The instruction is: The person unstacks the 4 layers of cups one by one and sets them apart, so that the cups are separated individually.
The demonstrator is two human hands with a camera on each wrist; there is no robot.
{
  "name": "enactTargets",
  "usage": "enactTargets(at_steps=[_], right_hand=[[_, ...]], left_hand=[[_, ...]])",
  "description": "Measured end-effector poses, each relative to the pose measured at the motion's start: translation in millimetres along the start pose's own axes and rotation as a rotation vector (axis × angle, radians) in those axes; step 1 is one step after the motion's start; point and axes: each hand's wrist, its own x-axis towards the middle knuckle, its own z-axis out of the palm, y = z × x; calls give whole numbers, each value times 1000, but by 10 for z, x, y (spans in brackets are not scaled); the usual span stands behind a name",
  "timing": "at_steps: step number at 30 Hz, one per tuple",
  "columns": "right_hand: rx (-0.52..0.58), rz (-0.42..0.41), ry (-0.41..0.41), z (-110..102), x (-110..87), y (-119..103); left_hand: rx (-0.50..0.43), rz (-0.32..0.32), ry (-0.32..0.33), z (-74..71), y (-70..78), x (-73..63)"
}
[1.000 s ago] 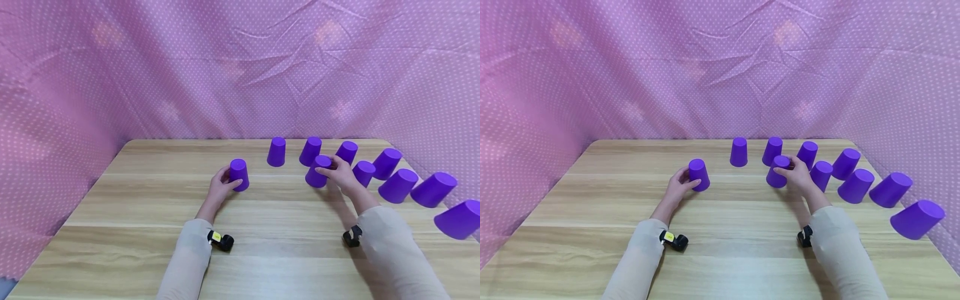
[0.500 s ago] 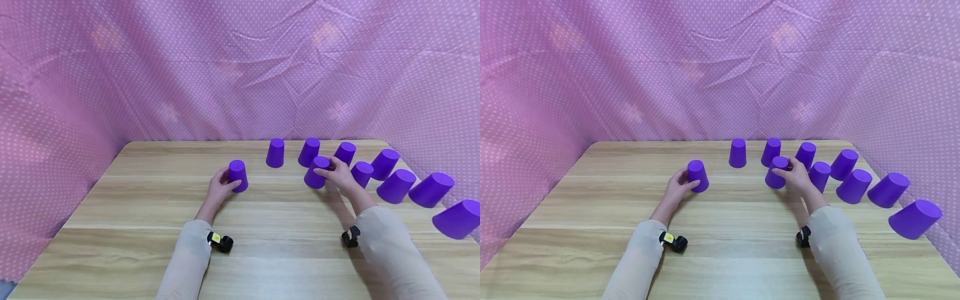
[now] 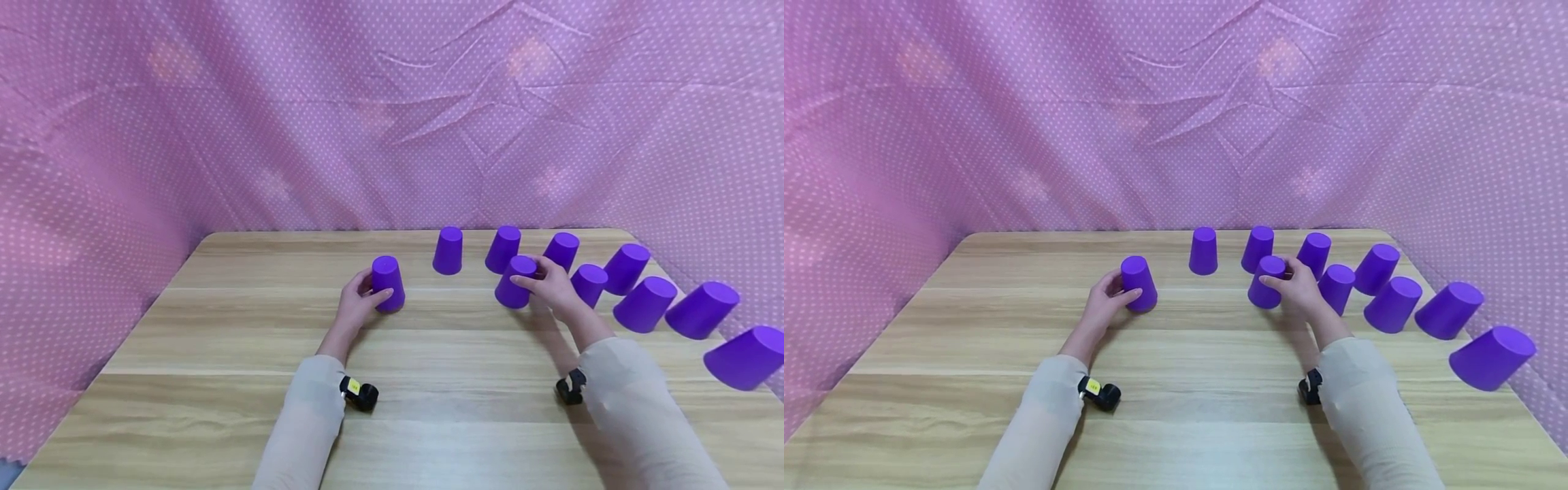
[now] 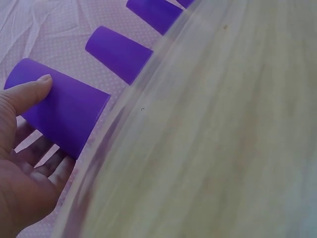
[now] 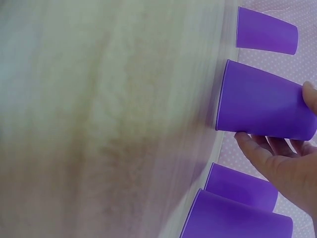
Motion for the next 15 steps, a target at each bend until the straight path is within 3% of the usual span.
enactTargets(at_steps=[9, 15], right_hand=[[12, -13, -5, -7, 5, 22], [10, -9, -2, -6, 20, 46]], left_hand=[[-66, 5, -67, 62, 113, 3], [-24, 25, -84, 178, 133, 60]])
